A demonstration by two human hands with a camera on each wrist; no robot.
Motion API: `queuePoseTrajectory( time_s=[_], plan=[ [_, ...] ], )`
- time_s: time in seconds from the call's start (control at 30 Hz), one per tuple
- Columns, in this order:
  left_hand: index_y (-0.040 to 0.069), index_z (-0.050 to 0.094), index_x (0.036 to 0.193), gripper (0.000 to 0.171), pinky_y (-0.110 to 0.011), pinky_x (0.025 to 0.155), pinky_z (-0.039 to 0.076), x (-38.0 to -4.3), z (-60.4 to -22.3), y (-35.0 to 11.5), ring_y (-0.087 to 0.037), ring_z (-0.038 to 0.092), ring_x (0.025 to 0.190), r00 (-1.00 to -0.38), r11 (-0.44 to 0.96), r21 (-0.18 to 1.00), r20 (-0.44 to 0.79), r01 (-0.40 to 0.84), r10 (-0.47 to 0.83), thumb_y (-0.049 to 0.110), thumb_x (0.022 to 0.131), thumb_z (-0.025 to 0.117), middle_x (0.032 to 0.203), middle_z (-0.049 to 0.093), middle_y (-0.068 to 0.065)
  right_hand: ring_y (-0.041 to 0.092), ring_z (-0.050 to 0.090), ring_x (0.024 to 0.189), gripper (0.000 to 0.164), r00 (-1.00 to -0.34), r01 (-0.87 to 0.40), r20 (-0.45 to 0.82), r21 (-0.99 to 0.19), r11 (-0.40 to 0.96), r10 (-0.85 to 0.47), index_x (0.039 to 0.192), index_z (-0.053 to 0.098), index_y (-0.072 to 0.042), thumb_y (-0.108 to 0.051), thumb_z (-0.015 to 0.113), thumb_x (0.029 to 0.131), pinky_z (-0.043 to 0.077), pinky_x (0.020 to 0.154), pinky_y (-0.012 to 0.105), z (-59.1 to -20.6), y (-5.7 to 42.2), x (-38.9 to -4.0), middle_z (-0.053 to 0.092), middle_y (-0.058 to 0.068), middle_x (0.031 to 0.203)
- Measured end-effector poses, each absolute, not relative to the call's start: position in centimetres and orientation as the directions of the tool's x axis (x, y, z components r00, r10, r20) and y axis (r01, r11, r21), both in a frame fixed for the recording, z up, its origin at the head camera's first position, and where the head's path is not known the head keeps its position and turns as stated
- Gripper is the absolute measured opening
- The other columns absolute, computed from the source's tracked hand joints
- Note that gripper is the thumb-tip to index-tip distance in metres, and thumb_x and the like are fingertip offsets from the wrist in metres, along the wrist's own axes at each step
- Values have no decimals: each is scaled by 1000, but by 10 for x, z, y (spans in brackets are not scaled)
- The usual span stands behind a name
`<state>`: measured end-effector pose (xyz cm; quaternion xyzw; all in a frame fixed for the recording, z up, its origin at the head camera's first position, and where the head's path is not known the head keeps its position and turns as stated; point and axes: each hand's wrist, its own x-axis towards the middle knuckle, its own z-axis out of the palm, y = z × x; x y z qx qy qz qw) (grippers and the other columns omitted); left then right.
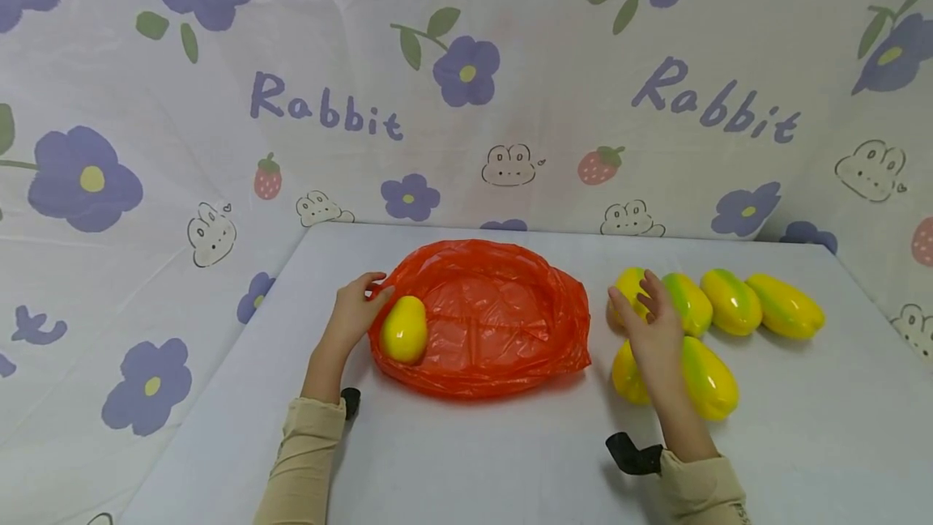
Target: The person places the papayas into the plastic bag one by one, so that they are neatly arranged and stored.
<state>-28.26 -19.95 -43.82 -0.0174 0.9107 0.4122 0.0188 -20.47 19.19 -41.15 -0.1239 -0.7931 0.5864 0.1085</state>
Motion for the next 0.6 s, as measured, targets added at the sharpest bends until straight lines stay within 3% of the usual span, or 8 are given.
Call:
queuePoseTrajectory(
  time_s=[0.3,0.6],
  plan=[
    [10,45,143,49,-45,99,53,-283,-437,-200,-34,54,115,-998,662,747,-61,-54,-12,32,100,53,136,54,-19,30,30,147,77,-927,98,25,-948,304,374,156,20,-17,-49,55,95,27,120,50,-408,215,-191,27,8,161],
    [10,45,144,50,-45,99,53,-284,-439,-201,-34,53,116,-998,664,746,-61,-52,-10,33,100,53,137,53,-19,28,24,150,79,-909,161,-27,-943,291,415,157,15,-20,-51,54,95,17,124,48,-412,244,-184,23,7,163]
  ],
)
